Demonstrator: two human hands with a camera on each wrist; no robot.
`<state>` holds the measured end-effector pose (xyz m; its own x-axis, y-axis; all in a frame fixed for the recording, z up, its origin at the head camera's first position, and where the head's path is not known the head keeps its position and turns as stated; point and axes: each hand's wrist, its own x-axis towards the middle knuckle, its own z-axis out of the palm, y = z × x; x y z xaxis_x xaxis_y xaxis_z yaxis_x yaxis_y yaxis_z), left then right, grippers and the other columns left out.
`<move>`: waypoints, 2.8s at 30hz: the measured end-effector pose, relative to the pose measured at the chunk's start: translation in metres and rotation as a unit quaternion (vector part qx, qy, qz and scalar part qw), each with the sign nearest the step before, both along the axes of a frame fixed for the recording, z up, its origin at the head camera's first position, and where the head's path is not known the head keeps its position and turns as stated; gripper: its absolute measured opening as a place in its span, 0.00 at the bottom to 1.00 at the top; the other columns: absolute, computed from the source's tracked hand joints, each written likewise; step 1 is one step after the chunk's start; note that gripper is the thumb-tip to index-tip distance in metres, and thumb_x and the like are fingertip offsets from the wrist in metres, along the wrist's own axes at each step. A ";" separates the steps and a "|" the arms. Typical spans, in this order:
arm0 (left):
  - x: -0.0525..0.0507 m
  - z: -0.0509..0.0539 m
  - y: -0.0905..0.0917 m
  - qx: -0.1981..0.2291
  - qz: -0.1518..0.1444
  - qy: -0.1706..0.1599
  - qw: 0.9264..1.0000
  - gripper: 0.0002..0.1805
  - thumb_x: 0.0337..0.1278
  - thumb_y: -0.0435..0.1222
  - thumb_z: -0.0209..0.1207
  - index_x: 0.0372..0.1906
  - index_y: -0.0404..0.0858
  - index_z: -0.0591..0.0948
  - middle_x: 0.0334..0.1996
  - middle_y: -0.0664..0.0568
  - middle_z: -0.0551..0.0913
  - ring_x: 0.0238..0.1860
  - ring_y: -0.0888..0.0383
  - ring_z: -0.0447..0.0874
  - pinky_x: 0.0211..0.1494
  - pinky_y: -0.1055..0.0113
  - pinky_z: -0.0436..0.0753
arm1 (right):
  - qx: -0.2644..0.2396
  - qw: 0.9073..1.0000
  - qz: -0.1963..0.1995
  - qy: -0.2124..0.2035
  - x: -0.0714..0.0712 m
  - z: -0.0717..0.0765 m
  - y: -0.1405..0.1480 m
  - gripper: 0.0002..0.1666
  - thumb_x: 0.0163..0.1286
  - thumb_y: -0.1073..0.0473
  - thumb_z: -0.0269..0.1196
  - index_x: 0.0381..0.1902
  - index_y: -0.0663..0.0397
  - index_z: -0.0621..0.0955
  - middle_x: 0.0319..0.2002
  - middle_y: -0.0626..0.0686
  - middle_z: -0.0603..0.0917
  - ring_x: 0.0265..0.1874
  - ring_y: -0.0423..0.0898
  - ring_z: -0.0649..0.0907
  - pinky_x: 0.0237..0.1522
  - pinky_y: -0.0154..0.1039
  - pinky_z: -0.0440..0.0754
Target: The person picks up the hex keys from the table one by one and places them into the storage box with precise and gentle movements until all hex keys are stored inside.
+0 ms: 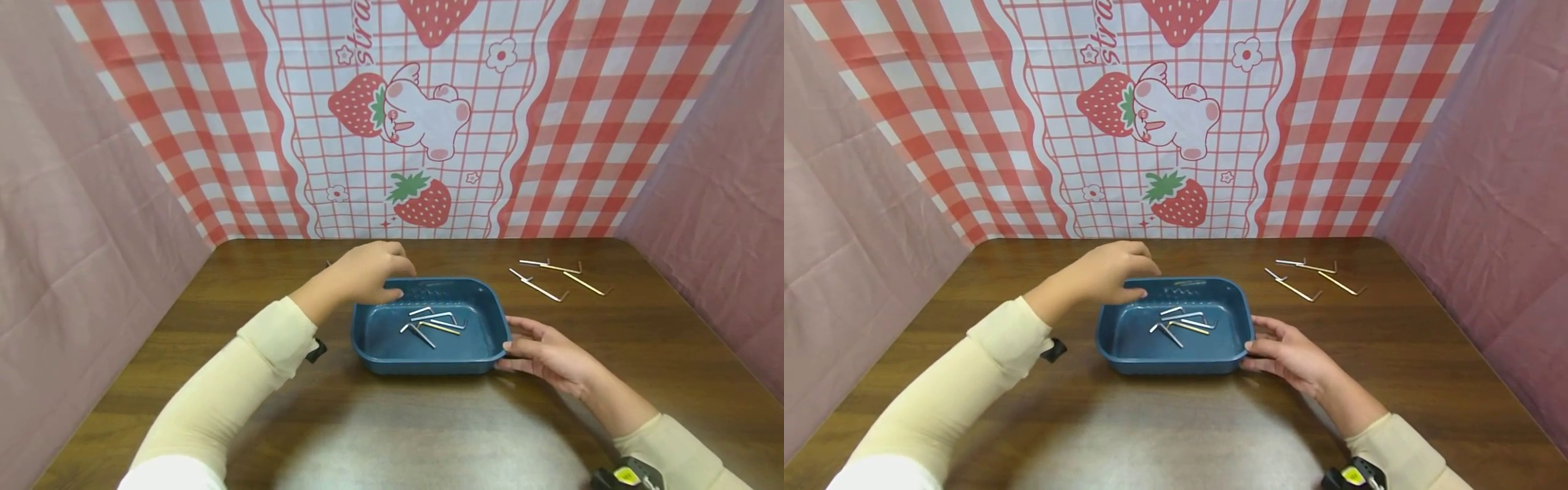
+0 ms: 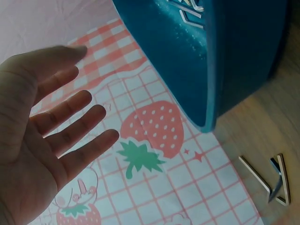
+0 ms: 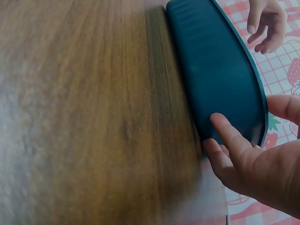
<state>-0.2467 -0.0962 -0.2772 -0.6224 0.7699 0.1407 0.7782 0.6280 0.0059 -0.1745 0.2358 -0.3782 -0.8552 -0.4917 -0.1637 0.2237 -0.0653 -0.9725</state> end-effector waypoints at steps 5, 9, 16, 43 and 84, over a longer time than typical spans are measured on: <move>0.003 -0.002 -0.013 0.019 0.030 0.017 0.999 0.22 0.51 0.42 0.69 0.54 0.43 0.83 0.48 0.51 0.79 0.50 0.55 0.78 0.52 0.60 0.80 | 0.001 1.000 -0.003 -0.002 0.000 0.000 0.000 0.45 0.72 0.68 0.53 0.73 0.74 0.39 0.70 0.78 0.47 0.50 0.53 0.81 0.55 0.52 0.77; 0.002 -0.005 -0.026 0.041 0.049 0.028 0.998 0.21 0.50 0.40 0.69 0.51 0.42 0.84 0.48 0.50 0.79 0.50 0.53 0.77 0.51 0.58 0.80 | 0.000 1.000 0.002 0.000 0.000 0.000 0.000 0.45 0.72 0.67 0.53 0.73 0.74 0.39 0.70 0.78 0.46 0.51 0.53 0.81 0.55 0.52 0.77; -0.003 -0.013 -0.048 0.069 0.073 0.044 0.994 0.15 0.50 0.38 0.70 0.45 0.39 0.86 0.44 0.48 0.79 0.47 0.52 0.78 0.49 0.57 0.80 | 0.008 1.000 -0.001 -0.006 0.000 0.001 0.000 0.45 0.72 0.66 0.53 0.74 0.72 0.39 0.70 0.77 0.47 0.51 0.53 0.81 0.56 0.53 0.76; -0.046 -0.057 -0.117 0.140 0.239 -0.069 0.958 0.07 0.49 0.30 0.65 0.35 0.34 0.87 0.31 0.47 0.87 0.38 0.49 0.84 0.45 0.53 0.82 | -0.008 1.000 0.000 0.002 0.001 0.001 -0.001 0.45 0.72 0.68 0.53 0.72 0.75 0.38 0.70 0.79 0.45 0.51 0.54 0.81 0.55 0.52 0.77; -0.090 -0.089 -0.092 0.088 0.464 -0.140 0.870 0.08 0.54 0.35 0.56 0.29 0.35 0.83 0.47 0.35 0.83 0.46 0.40 0.82 0.44 0.50 0.83 | -0.002 1.000 0.001 -0.004 -0.001 -0.001 0.000 0.45 0.72 0.68 0.53 0.73 0.74 0.39 0.70 0.78 0.46 0.51 0.53 0.81 0.55 0.52 0.77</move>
<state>-0.3369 -0.1885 -0.3666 -0.9935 -0.1017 -0.0507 -0.1118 0.9555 0.2732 -0.1752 0.2354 -0.3792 -0.8527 -0.4946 -0.1684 0.2316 -0.0689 -0.9704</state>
